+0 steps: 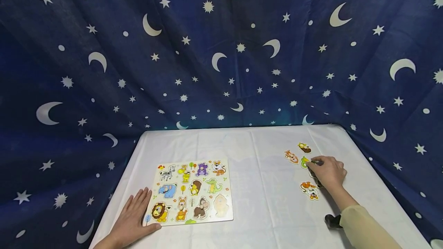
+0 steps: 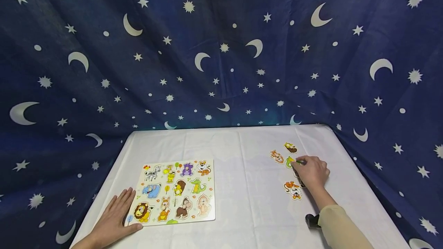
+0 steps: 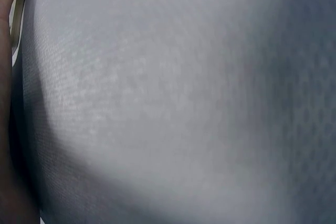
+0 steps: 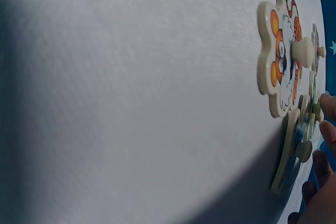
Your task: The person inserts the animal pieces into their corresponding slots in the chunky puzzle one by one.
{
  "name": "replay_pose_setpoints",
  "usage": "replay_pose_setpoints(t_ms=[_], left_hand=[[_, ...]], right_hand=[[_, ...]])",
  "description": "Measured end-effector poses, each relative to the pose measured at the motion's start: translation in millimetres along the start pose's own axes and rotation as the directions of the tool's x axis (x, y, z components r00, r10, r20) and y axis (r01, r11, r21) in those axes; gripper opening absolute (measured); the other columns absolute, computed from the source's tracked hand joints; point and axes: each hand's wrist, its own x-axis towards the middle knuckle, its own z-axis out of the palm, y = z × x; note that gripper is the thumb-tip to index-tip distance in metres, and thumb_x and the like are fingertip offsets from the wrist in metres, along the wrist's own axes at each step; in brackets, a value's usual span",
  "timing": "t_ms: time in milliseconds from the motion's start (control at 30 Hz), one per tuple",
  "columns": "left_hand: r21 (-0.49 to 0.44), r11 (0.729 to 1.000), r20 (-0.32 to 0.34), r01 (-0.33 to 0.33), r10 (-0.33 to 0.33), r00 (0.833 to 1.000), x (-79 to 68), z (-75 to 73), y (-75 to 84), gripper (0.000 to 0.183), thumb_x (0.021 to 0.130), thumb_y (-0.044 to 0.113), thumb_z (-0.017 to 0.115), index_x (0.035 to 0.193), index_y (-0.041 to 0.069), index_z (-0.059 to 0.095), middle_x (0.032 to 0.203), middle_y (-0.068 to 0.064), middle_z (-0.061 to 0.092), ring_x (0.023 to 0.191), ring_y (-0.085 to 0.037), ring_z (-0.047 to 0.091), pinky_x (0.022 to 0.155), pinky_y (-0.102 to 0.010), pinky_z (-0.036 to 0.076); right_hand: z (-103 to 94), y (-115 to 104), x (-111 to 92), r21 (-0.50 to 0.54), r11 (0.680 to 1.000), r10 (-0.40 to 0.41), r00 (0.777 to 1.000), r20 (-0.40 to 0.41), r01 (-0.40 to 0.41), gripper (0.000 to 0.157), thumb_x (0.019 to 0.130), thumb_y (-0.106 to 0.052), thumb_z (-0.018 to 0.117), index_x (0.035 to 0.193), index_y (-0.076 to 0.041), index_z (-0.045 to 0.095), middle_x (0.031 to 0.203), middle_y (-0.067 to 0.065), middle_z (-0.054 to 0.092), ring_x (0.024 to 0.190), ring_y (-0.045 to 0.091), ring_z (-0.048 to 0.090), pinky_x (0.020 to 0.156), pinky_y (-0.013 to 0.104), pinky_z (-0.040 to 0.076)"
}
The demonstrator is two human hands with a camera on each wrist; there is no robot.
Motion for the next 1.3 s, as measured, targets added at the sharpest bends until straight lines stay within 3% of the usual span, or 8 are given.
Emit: replay_pose_setpoints(t_ms=[333,567,833,1300], left_hand=[[0.004,1.000,0.029,0.027,-0.027,0.999,-0.3,1.6,-1.2,0.120,0.076,0.077,0.070,0.160,0.002,0.030,0.163,-0.019,0.032,0.157,-0.018,0.004,0.125,-0.034,-0.007],[0.031,0.999,-0.030,-0.021,0.022,0.999,-1.6,5.7,-3.7,0.119,0.077,0.076,0.071,0.161,0.004,0.027,0.164,-0.017,0.032,0.157,-0.018,0.005,0.125,-0.035,-0.006],[-0.003,1.000,0.025,0.024,-0.024,0.999,0.6,1.4,-0.5,0.119,0.076,0.077,0.070,0.159,0.001,0.031,0.163,-0.019,0.032,0.157,-0.020,0.007,0.125,-0.036,-0.006],[-0.018,0.999,0.048,0.040,-0.039,0.998,2.5,-6.0,5.0,0.119,0.076,0.074,0.073,0.158,-0.002,0.033,0.163,-0.022,0.031,0.156,-0.027,0.014,0.126,-0.037,-0.005]], right_hand=[[5.2,3.3,-0.3,0.013,0.997,0.080,0.997,0.006,-0.080,0.038,0.090,-0.037,0.075,0.105,-0.002,0.072,0.114,0.027,0.060,0.111,0.051,0.042,0.091,0.068,0.029],[8.7,4.6,3.1,-0.011,0.995,0.102,0.995,0.015,-0.102,0.038,0.090,-0.038,0.073,0.104,-0.003,0.072,0.113,0.027,0.061,0.112,0.052,0.042,0.091,0.067,0.029],[9.2,2.9,3.5,-0.010,0.992,0.122,0.992,0.014,-0.122,0.037,0.090,-0.038,0.071,0.103,-0.003,0.072,0.113,0.027,0.061,0.112,0.053,0.041,0.092,0.069,0.028],[8.9,-2.0,5.1,-0.006,0.992,0.124,0.992,-0.012,-0.124,0.031,0.090,-0.032,0.073,0.096,-0.002,0.075,0.111,0.026,0.063,0.116,0.052,0.041,0.092,0.067,0.030]])
